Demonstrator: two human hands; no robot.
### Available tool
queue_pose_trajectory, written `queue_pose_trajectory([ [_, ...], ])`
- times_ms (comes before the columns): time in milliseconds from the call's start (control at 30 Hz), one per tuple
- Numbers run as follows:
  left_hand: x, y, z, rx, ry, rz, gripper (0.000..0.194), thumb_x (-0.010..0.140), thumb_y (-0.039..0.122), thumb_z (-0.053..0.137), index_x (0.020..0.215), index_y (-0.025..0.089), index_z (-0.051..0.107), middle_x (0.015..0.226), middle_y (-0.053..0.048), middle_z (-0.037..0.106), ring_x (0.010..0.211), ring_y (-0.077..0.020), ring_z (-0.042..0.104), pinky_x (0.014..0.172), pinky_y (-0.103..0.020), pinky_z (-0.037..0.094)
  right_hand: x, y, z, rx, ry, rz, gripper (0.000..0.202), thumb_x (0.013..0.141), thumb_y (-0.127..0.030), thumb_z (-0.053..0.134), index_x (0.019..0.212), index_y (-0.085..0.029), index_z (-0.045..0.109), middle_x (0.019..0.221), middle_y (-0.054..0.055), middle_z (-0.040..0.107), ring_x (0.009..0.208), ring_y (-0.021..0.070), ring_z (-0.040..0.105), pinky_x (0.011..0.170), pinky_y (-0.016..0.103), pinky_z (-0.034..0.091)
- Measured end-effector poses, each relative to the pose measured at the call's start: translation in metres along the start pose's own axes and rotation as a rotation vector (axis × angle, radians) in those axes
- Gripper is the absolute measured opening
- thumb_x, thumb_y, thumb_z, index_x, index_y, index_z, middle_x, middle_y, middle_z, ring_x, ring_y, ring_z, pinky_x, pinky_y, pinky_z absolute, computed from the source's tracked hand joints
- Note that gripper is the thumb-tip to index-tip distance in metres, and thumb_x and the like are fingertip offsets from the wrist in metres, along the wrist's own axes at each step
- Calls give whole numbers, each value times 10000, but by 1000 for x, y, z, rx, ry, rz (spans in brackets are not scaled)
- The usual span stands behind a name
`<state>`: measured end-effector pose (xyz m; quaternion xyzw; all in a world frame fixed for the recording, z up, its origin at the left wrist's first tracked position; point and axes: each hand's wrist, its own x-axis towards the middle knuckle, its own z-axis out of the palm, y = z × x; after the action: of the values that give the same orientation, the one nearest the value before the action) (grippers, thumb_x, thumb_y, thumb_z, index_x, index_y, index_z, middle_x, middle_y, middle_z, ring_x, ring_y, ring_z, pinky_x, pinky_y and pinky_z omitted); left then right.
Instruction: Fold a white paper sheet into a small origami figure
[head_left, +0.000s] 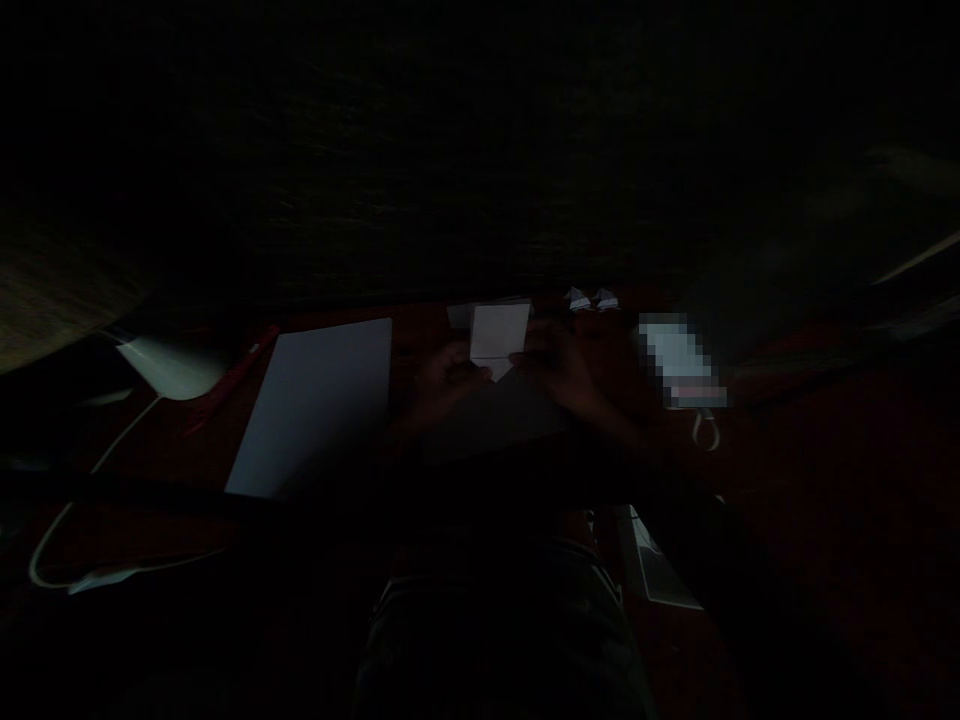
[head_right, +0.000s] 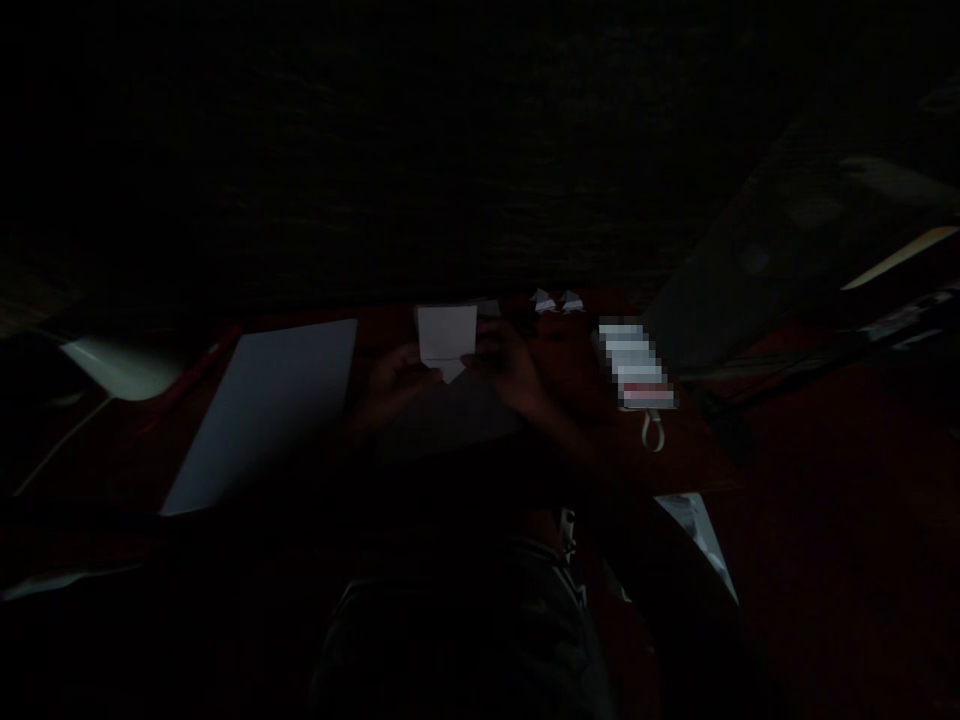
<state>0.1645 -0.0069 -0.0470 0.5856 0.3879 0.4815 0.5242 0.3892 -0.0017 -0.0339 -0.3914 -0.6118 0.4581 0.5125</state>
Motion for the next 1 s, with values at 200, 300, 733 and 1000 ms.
queue_pose_trajectory([
  [200,-3,-4,-1,156,84,-35,401,670,451,984,919,185,818,843,-67,824,760,-238,769,632,-324,619,-3,-10,2,-1,-108,-18,512,742,-592,929,996,-255,639,878,18,744,865,224,746,787,371,623],
  [300,-5,1,-3,213,86,16,364,660,457,987,847,191,824,843,-64,825,772,-245,769,647,-331,625,-4,-11,1,-32,-107,-38,454,727,-583,938,918,-250,695,918,35,771,905,235,754,828,387,622],
  [733,-8,2,1,214,62,58,361,715,482,949,886,196,812,923,-86,835,918,-286,802,795,-388,672,-9,-12,3,-174,-146,-15,409,754,-634,896,743,-246,765,764,19,762,796,239,732,748,373,594],
  [1000,-6,2,-7,218,68,54,284,680,354,955,830,208,763,824,-62,785,835,-270,777,691,-366,646,-10,-15,3,-186,-192,-31,352,780,-576,866,744,-241,764,767,18,755,741,205,692,691,329,549],
])
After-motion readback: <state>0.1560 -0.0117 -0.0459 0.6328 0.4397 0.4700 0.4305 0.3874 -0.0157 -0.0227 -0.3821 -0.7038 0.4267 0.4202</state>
